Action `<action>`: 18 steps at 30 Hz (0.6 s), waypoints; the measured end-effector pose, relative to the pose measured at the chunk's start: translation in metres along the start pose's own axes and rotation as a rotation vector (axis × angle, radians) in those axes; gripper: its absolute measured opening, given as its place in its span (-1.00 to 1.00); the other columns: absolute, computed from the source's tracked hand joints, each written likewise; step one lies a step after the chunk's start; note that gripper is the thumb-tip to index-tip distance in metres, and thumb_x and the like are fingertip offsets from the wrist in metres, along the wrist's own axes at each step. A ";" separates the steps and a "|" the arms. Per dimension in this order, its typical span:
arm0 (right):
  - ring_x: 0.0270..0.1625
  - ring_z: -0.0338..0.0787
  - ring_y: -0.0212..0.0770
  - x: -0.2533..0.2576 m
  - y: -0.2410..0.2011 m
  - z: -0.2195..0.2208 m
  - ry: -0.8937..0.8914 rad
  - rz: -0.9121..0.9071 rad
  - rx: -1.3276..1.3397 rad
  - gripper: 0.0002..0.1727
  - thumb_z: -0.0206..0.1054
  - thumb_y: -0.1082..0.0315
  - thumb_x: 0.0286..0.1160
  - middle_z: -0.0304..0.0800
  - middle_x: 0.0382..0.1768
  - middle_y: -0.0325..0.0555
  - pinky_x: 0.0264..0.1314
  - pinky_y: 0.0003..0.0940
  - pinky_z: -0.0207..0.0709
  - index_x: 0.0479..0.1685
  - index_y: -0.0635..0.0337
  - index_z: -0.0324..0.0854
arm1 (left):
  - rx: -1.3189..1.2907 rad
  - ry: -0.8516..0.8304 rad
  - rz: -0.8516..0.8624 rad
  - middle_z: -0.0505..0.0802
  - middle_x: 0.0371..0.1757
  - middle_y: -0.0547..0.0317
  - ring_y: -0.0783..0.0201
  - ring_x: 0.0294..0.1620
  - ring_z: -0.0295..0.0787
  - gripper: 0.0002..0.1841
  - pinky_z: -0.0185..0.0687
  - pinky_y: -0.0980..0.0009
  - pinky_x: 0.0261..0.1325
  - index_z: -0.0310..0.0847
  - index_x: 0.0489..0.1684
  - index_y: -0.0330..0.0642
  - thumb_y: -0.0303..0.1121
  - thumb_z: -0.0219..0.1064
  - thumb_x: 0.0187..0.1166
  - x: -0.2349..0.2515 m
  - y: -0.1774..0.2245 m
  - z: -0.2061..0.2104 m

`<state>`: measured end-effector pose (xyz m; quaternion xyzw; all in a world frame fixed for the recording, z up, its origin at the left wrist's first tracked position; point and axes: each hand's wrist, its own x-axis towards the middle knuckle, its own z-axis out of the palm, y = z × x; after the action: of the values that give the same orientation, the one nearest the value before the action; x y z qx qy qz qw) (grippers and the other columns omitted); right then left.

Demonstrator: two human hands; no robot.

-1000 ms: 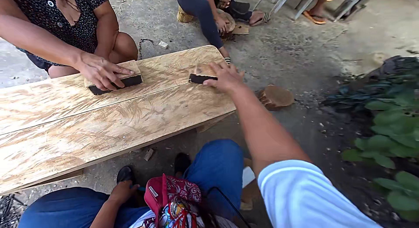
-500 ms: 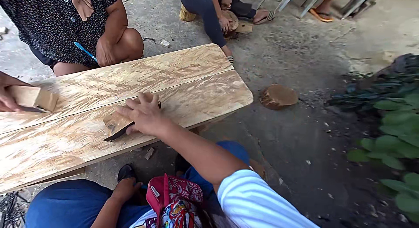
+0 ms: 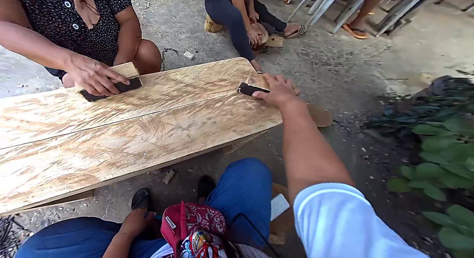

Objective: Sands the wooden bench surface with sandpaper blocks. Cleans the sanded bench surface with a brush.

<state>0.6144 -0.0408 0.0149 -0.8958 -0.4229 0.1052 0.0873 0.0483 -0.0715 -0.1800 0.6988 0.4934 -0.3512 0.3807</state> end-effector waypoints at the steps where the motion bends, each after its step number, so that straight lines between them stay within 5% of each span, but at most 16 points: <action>1: 0.74 0.11 0.60 -0.006 -0.013 0.005 -0.006 -0.047 -0.002 -0.08 0.50 -0.13 0.48 0.24 0.76 0.27 0.40 0.81 0.00 0.85 -0.11 0.21 | -0.006 0.003 0.003 0.76 0.25 -0.41 -0.28 0.42 0.65 -0.41 0.43 -0.23 0.50 0.66 0.17 -0.45 0.04 0.09 0.83 -0.001 0.000 0.000; 4: 0.73 0.16 0.55 -0.048 -0.092 0.031 -0.043 -0.304 0.014 -0.07 0.59 -0.13 0.35 0.37 0.71 0.19 0.42 0.81 -0.02 0.79 -0.09 0.34 | -0.002 -0.020 0.009 0.75 0.27 -0.42 -0.28 0.44 0.64 -0.41 0.41 -0.22 0.52 0.65 0.19 -0.48 0.03 0.08 0.84 -0.003 0.003 -0.003; 7: 0.74 0.18 0.50 -0.106 -0.191 0.065 -0.098 -0.610 -0.003 -0.07 0.61 -0.24 0.23 0.50 0.63 0.07 0.40 0.80 0.06 0.74 -0.31 0.42 | 0.040 -0.043 0.015 0.74 0.29 -0.42 -0.28 0.46 0.62 -0.39 0.40 -0.21 0.54 0.64 0.19 -0.47 0.06 0.07 0.83 -0.001 0.010 -0.008; 10: 0.80 0.08 0.45 -0.147 -0.251 0.078 -0.227 -0.818 -0.008 -0.12 0.56 -0.22 0.32 0.40 0.72 -0.05 0.45 0.75 0.00 0.76 -0.43 0.36 | 0.065 -0.042 0.033 0.75 0.26 -0.42 -0.29 0.43 0.64 -0.39 0.41 -0.23 0.52 0.66 0.15 -0.48 0.06 0.07 0.83 -0.002 0.022 -0.012; 14: 0.84 0.08 0.34 -0.128 -0.222 0.063 -0.230 -0.778 -0.012 -0.14 0.54 -0.15 0.38 0.38 0.75 -0.09 0.48 0.65 0.07 0.78 -0.43 0.33 | 0.058 -0.037 0.049 0.77 0.21 -0.41 -0.27 0.39 0.66 -0.40 0.43 -0.22 0.49 0.66 0.11 -0.46 0.06 0.07 0.83 0.001 0.030 -0.015; 18: 0.75 0.20 0.49 -0.068 -0.108 0.036 -0.067 -0.496 0.010 -0.16 0.57 -0.11 0.36 0.46 0.67 0.09 0.36 0.77 0.10 0.74 -0.25 0.42 | 0.074 -0.052 0.040 0.76 0.25 -0.40 -0.27 0.43 0.65 -0.40 0.41 -0.22 0.52 0.66 0.16 -0.45 0.06 0.07 0.83 0.008 0.022 -0.008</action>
<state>0.4830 -0.0236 0.0146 -0.7602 -0.6319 0.1124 0.1007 0.0721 -0.0656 -0.1793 0.7128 0.4559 -0.3793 0.3744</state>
